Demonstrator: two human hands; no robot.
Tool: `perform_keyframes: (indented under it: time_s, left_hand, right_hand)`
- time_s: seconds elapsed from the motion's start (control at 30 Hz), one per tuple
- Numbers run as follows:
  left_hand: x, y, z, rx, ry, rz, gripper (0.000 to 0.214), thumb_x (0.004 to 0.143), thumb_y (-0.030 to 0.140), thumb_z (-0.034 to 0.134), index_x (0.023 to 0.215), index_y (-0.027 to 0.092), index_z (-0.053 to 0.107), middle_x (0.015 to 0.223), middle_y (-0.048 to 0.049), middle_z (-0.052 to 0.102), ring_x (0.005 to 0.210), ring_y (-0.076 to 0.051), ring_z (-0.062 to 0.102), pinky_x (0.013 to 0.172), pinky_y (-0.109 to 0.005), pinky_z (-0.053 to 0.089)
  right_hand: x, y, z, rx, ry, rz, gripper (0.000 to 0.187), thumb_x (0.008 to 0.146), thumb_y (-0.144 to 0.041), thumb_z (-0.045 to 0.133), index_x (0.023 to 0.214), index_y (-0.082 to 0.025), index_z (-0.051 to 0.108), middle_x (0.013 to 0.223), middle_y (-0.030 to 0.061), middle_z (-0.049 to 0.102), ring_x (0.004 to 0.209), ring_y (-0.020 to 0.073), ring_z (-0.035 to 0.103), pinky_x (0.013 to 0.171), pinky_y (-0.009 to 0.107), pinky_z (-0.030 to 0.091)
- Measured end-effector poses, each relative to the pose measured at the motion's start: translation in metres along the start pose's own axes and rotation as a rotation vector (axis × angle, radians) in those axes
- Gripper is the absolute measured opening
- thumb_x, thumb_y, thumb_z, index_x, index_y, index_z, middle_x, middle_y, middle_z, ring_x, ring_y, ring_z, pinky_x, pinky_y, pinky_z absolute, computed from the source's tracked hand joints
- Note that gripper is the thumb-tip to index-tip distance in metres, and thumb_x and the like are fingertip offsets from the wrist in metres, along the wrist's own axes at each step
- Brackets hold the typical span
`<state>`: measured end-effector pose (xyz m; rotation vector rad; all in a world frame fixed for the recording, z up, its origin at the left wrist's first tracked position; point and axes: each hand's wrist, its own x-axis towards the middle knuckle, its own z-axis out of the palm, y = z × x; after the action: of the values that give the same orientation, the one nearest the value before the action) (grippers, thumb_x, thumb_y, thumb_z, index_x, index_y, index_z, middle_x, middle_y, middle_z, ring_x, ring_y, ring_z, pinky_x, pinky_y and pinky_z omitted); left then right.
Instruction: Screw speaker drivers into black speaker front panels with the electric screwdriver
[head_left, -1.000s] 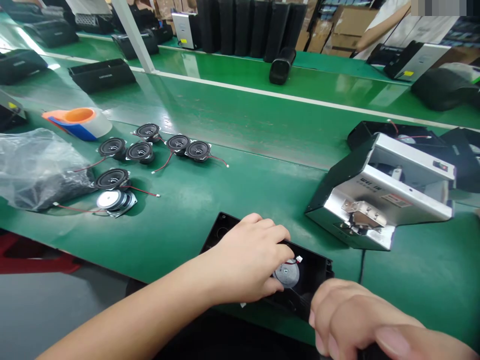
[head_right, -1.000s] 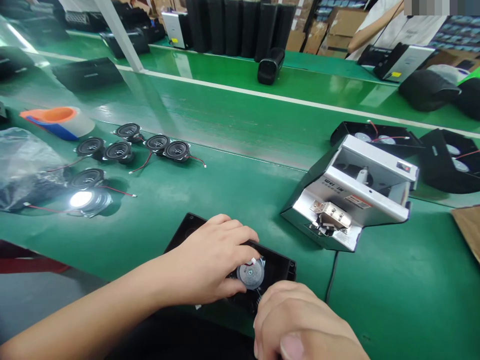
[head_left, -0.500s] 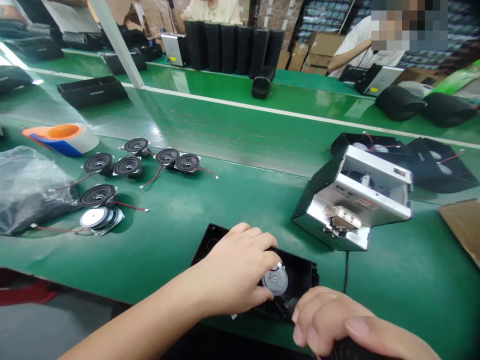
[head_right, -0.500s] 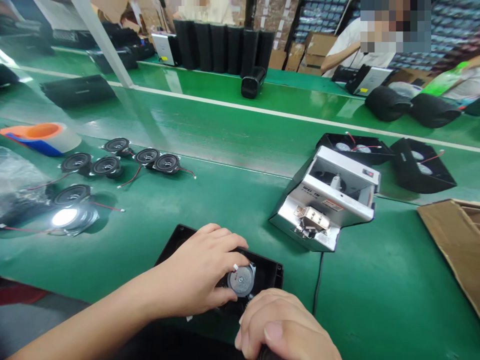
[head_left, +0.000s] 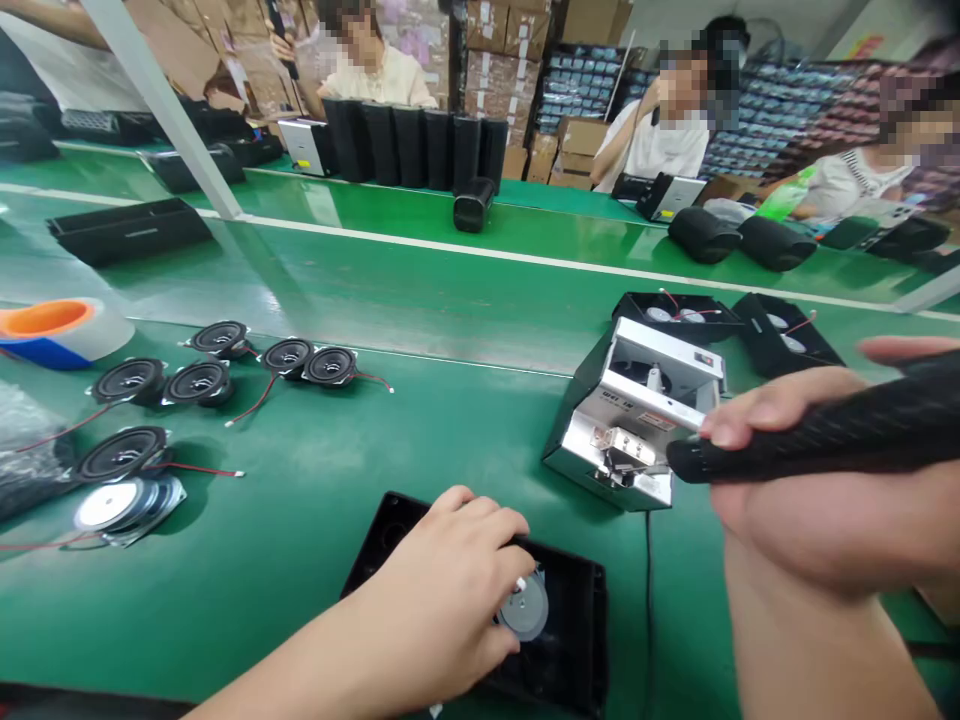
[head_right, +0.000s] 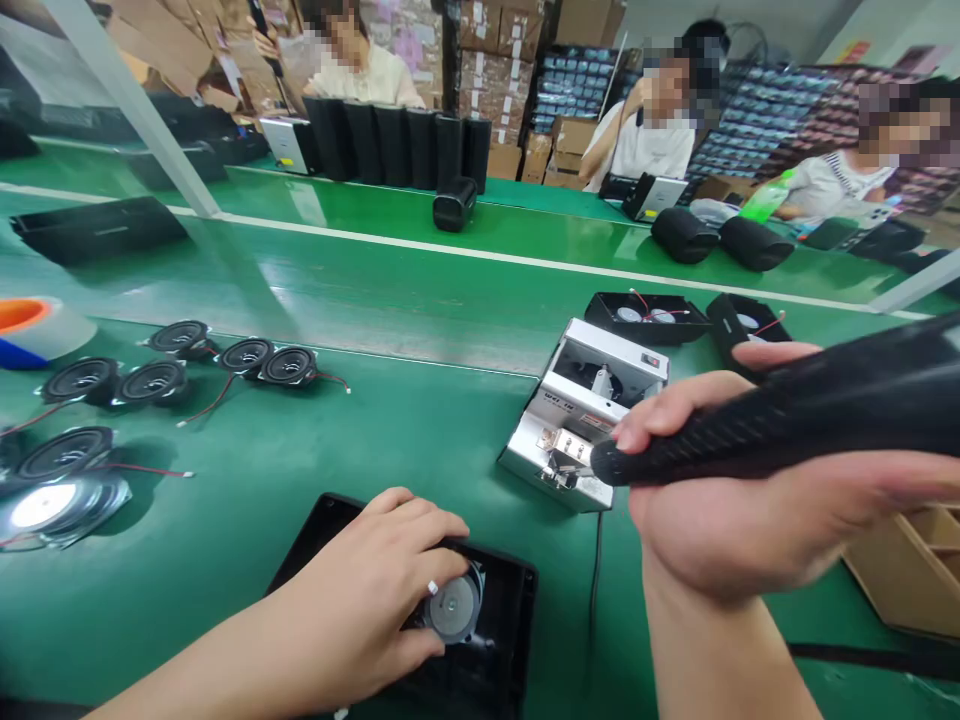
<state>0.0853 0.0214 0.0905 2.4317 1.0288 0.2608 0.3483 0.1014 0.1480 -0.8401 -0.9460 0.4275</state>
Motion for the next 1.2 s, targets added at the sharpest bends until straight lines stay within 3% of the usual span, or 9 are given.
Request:
perform_keyframes:
  time_s: [0.1,0.2,0.33,0.4,0.47,0.67,0.83,0.97,1.2]
  left_hand:
    - [-0.008,0.0,-0.003,0.008,0.027,0.019,0.049,0.088,0.042,0.093,0.129,0.027,0.071,0.145,-0.0065,0.068,0.131,-0.033,0.065,0.13,-0.062,0.032]
    - [-0.028,-0.016,-0.012,0.029,0.129,-0.006,0.069,0.089,0.05,0.091,0.147,0.031,0.061,0.152,-0.0096,0.065,0.142,-0.036,0.06,0.135,-0.067,0.023]
    - [-0.062,-0.055,-0.016,-0.018,0.351,-0.112,0.081,0.088,0.067,0.084,0.158,0.04,0.053,0.161,-0.0087,0.059,0.145,-0.04,0.057,0.128,-0.063,0.041]
    - [-0.077,-0.072,-0.01,-0.117,0.43,-0.186,0.078,0.092,0.071,0.078,0.16,0.043,0.051,0.163,-0.0062,0.058,0.146,-0.04,0.057,0.122,-0.058,0.05]
    - [-0.089,-0.084,0.001,-0.218,0.481,-0.237,0.075,0.096,0.073,0.068,0.162,0.043,0.049,0.165,-0.0049,0.056,0.15,-0.041,0.055,0.124,-0.057,0.048]
    - [-0.102,-0.1,0.032,-0.417,0.45,-0.284,0.068,0.105,0.074,0.05,0.161,0.035,0.051,0.163,-0.0098,0.057,0.149,-0.041,0.054,0.126,-0.059,0.044]
    - [-0.099,-0.098,0.032,-0.439,0.467,-0.287,0.067,0.105,0.077,0.048,0.158,0.036,0.053,0.158,-0.0085,0.06,0.145,-0.04,0.055,0.123,-0.058,0.044]
    - [-0.098,-0.097,0.031,-0.414,0.459,-0.285,0.066,0.105,0.076,0.048,0.157,0.036,0.054,0.158,-0.0082,0.061,0.144,-0.039,0.056,0.122,-0.057,0.045]
    - [-0.098,-0.096,0.033,-0.432,0.497,-0.308,0.067,0.105,0.078,0.047,0.155,0.034,0.057,0.155,-0.0089,0.063,0.142,-0.039,0.057,0.122,-0.057,0.046]
  right_hand:
    - [-0.005,0.012,0.012,-0.084,-0.093,-0.159,0.064,0.103,-0.083,0.035,0.105,-0.024,0.061,0.053,-0.0065,0.053,0.035,0.0206,0.047,0.028,0.034,0.035]
    - [-0.013,0.016,0.016,-0.107,-0.093,-0.169,0.065,0.104,-0.084,0.031,0.102,-0.024,0.058,0.051,-0.007,0.051,0.034,0.0205,0.048,0.028,0.032,0.035]
    - [-0.013,0.014,0.017,-0.098,-0.115,-0.166,0.065,0.109,-0.076,0.023,0.106,-0.022,0.06,0.049,-0.0056,0.049,0.032,0.0211,0.047,0.027,0.031,0.033]
    - [-0.011,0.016,0.014,-0.086,-0.136,-0.16,0.067,0.109,-0.075,0.02,0.11,-0.022,0.061,0.051,-0.0048,0.051,0.031,0.0211,0.048,0.026,0.03,0.033]
    - [-0.009,0.021,0.01,-0.057,-0.136,-0.162,0.071,0.107,-0.08,0.021,0.111,-0.023,0.062,0.051,-0.0046,0.052,0.031,0.0203,0.047,0.026,0.029,0.033]
    - [-0.008,0.026,0.006,-0.007,-0.129,-0.157,0.074,0.102,-0.087,0.031,0.111,-0.023,0.065,0.053,-0.0046,0.053,0.033,0.0187,0.046,0.027,0.028,0.033]
    - [-0.009,0.023,0.006,-0.009,-0.114,-0.126,0.076,0.102,-0.088,0.026,0.108,-0.024,0.065,0.053,-0.004,0.053,0.034,0.019,0.048,0.029,0.029,0.036]
    - [-0.004,0.032,0.005,-0.025,-0.075,-0.185,0.084,0.095,-0.097,0.024,0.104,-0.025,0.065,0.05,-0.0053,0.047,0.03,0.017,0.042,0.027,0.027,0.029]
    - [0.001,0.039,0.001,-0.02,-0.11,-0.206,0.081,0.099,-0.092,0.023,0.108,-0.024,0.066,0.05,-0.0055,0.047,0.03,0.0173,0.043,0.026,0.027,0.029]
